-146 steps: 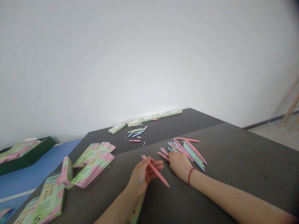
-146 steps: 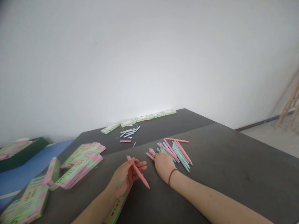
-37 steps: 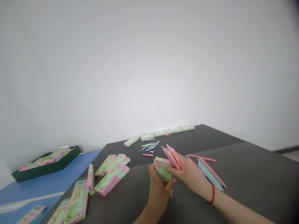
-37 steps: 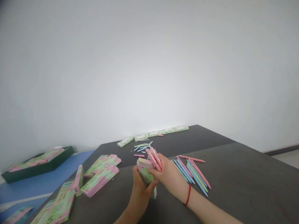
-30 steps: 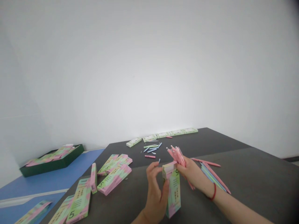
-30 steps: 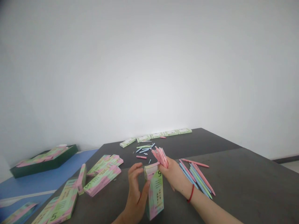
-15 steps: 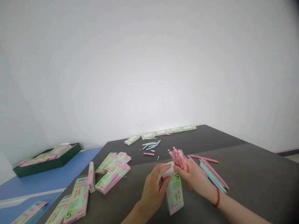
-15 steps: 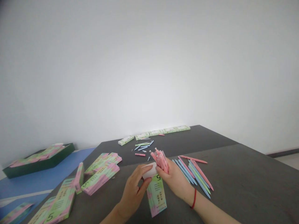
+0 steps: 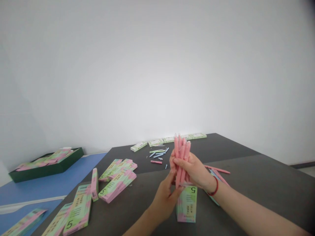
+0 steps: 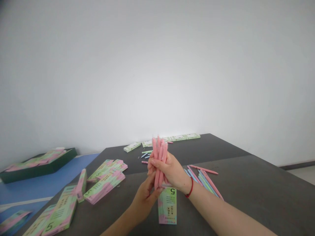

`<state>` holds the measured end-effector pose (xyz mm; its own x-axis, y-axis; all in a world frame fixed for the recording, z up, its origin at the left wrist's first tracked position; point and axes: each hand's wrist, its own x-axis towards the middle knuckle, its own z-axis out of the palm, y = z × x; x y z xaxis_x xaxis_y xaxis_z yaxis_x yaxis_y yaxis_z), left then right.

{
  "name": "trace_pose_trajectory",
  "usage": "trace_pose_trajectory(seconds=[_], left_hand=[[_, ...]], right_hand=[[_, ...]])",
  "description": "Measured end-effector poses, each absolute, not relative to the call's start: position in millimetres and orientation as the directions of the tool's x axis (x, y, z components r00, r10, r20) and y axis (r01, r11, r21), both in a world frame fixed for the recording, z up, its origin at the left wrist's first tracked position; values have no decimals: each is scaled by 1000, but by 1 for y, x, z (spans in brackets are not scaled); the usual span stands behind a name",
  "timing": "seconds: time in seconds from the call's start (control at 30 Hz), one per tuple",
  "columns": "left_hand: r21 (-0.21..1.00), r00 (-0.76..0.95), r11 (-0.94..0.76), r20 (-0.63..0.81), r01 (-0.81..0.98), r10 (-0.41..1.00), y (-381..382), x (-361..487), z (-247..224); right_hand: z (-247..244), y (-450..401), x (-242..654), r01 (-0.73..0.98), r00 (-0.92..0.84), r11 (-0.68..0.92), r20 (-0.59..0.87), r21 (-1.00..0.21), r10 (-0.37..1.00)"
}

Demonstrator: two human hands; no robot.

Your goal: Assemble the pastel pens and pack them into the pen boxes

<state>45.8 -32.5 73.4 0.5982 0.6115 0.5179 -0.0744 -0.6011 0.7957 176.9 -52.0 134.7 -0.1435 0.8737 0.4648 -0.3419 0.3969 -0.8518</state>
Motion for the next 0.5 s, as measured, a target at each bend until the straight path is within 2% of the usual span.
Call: trace_pose_trajectory(seconds=[0.13,0.23,0.37,0.5], left_hand=[[857,570,-498,476,-131,670,-34,50,74],[901,489,-416,419,-122,765,-34,56,69],[931,370,-331,364,-153,855,-35,63,61],[913,408,-342,406,-224,817,-35,62,62]], right_hand=[[135,-55,188,-231,-114,431,465,-872,878],[138,-57,191,-217,-102,399,427,-891,899],[141,-56,188,-359,14,400,424,-843,906],[145,-52,187,-489,71,343,355,-802,932]])
